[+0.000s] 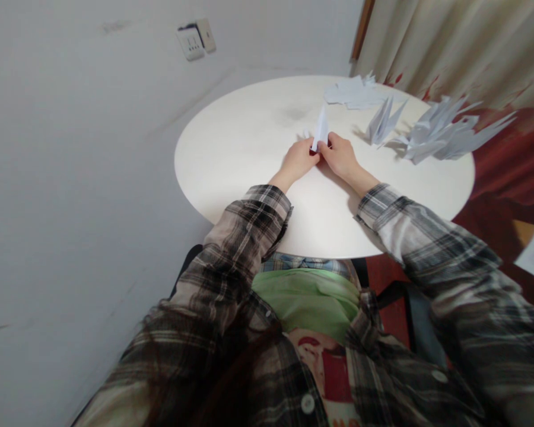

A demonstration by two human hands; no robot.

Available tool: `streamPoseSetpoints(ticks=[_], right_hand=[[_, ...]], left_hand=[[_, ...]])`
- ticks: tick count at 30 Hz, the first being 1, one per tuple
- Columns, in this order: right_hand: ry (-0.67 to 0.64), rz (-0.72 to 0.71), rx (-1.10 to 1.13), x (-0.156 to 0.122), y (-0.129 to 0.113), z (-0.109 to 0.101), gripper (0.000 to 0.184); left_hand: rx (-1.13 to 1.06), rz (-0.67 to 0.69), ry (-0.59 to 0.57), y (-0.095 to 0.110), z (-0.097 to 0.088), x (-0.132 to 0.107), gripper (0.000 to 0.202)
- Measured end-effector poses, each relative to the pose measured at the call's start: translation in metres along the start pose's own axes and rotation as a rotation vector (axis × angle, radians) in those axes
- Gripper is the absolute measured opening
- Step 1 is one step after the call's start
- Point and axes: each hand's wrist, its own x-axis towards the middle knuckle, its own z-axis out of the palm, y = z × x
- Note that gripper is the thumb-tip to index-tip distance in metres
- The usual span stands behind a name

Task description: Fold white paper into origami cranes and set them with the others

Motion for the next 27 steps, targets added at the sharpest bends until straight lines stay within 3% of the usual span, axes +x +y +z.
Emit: streamPoseSetpoints(ticks=[10, 27], right_hand=[[-0.011, 0.02, -0.002, 0.001, 0.001, 0.001, 0.028], [0.006, -0.098, 0.008, 0.01, 0.02, 0.009, 0.037]], left_hand=[[-0.024, 0.002, 0.01, -0.001, 0.001, 0.001, 0.025], [-0.022, 0.008, 0.017, -0.001, 0.002, 0.003, 0.022]])
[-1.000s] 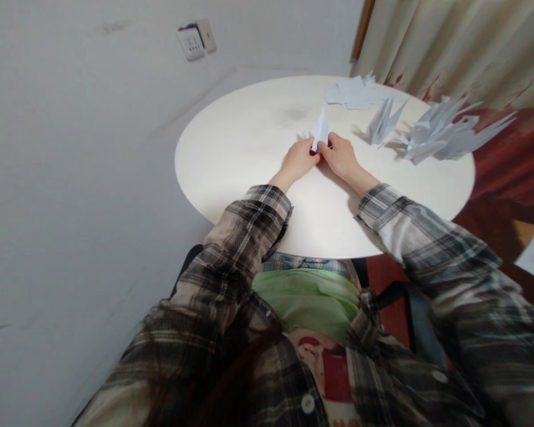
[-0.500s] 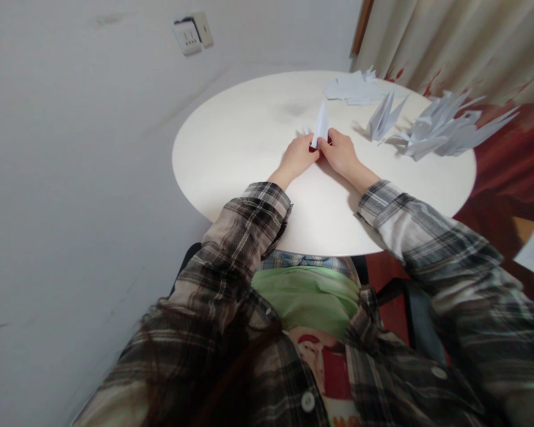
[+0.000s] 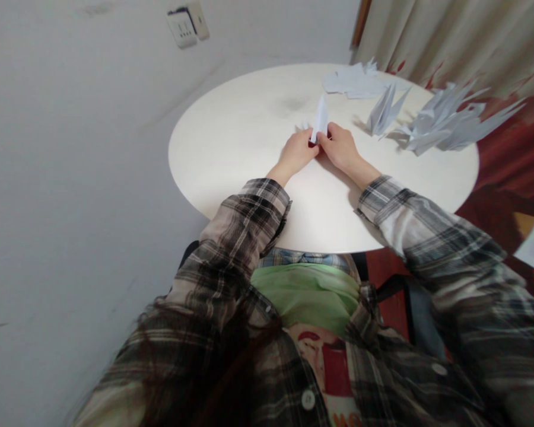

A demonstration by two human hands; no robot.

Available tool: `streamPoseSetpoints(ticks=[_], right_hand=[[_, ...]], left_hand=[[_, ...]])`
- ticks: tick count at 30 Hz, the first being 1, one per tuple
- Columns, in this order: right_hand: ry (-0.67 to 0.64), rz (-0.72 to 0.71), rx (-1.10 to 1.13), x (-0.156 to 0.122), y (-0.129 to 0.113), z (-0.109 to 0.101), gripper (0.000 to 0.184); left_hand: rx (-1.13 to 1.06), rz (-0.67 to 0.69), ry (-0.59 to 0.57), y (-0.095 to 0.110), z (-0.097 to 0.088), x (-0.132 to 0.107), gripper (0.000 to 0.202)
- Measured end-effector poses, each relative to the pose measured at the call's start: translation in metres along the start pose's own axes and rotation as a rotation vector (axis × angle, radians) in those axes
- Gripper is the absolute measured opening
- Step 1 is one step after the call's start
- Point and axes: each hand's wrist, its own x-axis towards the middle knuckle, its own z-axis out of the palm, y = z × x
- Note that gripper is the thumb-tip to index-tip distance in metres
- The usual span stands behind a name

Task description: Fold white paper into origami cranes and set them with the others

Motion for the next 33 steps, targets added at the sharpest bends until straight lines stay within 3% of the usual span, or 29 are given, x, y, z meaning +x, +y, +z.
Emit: streamPoseSetpoints(ticks=[15, 22, 33], right_hand=[[-0.024, 0.061, -0.038, -0.001, -0.007, -0.003, 0.031], [0.004, 0.0, 0.0, 0.0, -0.002, 0.0, 0.034], [-0.059, 0.082, -0.032, -0.001, -0.012, -0.008, 0.019]], left_hand=[[-0.022, 0.015, 0.007, -0.004, 0.002, 0.002, 0.021], [-0.001, 0.017, -0.001, -0.003, 0.002, 0.002, 0.021], [-0.001, -0.02, -0.007, 0.0, 0.002, -0.001, 0.024]])
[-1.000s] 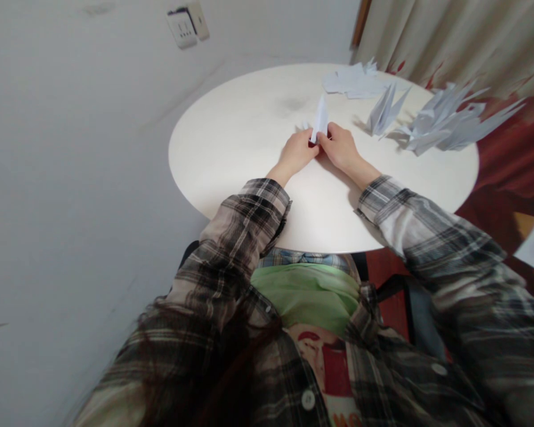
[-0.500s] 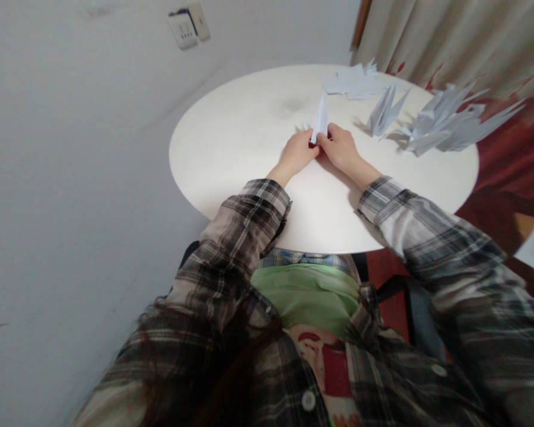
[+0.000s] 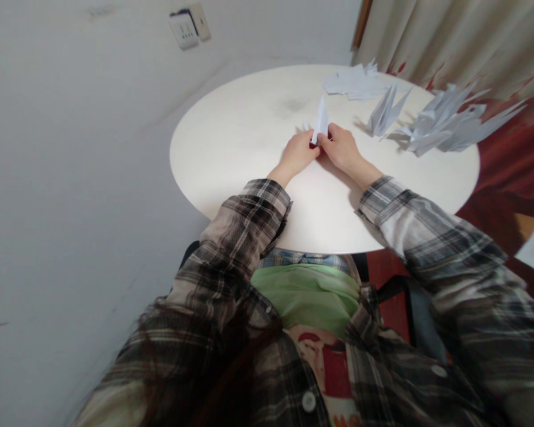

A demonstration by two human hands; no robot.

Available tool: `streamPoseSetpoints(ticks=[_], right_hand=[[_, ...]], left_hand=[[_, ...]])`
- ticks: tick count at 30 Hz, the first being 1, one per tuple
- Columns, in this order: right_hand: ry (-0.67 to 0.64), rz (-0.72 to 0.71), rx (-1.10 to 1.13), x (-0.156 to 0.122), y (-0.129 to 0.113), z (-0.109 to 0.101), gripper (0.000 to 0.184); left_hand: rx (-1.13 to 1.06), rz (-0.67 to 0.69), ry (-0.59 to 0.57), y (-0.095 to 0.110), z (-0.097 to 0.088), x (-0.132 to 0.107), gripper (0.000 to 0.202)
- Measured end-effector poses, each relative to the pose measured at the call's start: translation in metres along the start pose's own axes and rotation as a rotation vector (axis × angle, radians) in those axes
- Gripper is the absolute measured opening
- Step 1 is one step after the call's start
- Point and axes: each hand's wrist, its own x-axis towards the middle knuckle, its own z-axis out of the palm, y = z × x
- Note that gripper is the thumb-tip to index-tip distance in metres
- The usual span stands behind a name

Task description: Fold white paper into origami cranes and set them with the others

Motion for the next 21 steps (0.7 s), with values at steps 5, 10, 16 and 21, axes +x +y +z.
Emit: streamPoseSetpoints(ticks=[5, 10, 16, 21], right_hand=[[0.018, 0.015, 0.006, -0.0028, -0.0048, -0.0004, 0.022], [0.034, -0.035, 0.051, -0.0044, -0.0039, -0.0008, 0.026], [0.033, -0.037, 0.046, -0.0034, -0.0025, 0.0001, 0.03], [0.036, -0.016, 0.034, -0.0018, -0.0016, 0.0018, 0.025]], left_hand=[[-0.017, 0.016, 0.008, -0.001, 0.0002, 0.0002, 0.025], [-0.05, 0.03, 0.014, -0.0016, 0.0001, 0.0005, 0.027], [-0.016, -0.003, -0.001, -0.0004, -0.0001, 0.0003, 0.024], [-0.002, 0.001, 0.0, -0.0017, 0.0004, 0.0012, 0.023]])
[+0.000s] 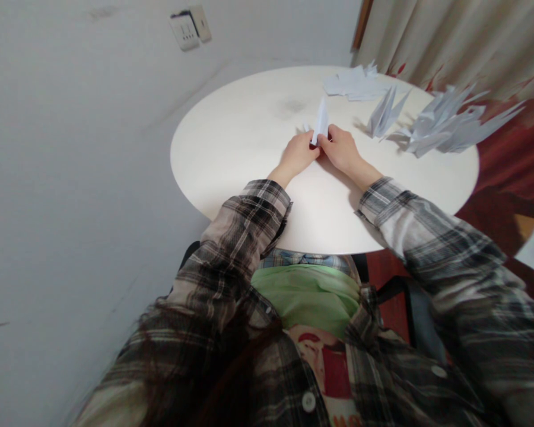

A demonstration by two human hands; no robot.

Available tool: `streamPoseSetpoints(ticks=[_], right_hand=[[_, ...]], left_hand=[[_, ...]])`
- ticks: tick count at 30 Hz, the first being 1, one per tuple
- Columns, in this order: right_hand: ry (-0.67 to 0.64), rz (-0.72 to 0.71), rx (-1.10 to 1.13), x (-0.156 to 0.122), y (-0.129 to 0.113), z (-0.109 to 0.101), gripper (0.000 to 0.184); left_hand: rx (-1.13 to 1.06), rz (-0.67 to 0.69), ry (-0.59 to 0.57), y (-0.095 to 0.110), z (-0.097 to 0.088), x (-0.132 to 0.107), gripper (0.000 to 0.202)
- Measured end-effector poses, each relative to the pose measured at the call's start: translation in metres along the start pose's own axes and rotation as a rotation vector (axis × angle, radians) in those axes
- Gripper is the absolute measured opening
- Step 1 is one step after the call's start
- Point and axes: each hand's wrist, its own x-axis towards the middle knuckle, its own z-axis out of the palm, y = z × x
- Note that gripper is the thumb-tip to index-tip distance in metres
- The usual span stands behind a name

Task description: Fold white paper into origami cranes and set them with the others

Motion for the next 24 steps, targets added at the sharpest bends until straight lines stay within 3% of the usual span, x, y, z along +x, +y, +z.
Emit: streamPoseSetpoints(ticks=[24], right_hand=[[0.001, -0.044, 0.011, 0.0003, 0.0019, -0.0009, 0.026]], left_hand=[[-0.015, 0.018, 0.015, 0.0012, -0.0006, -0.0015, 0.022]])
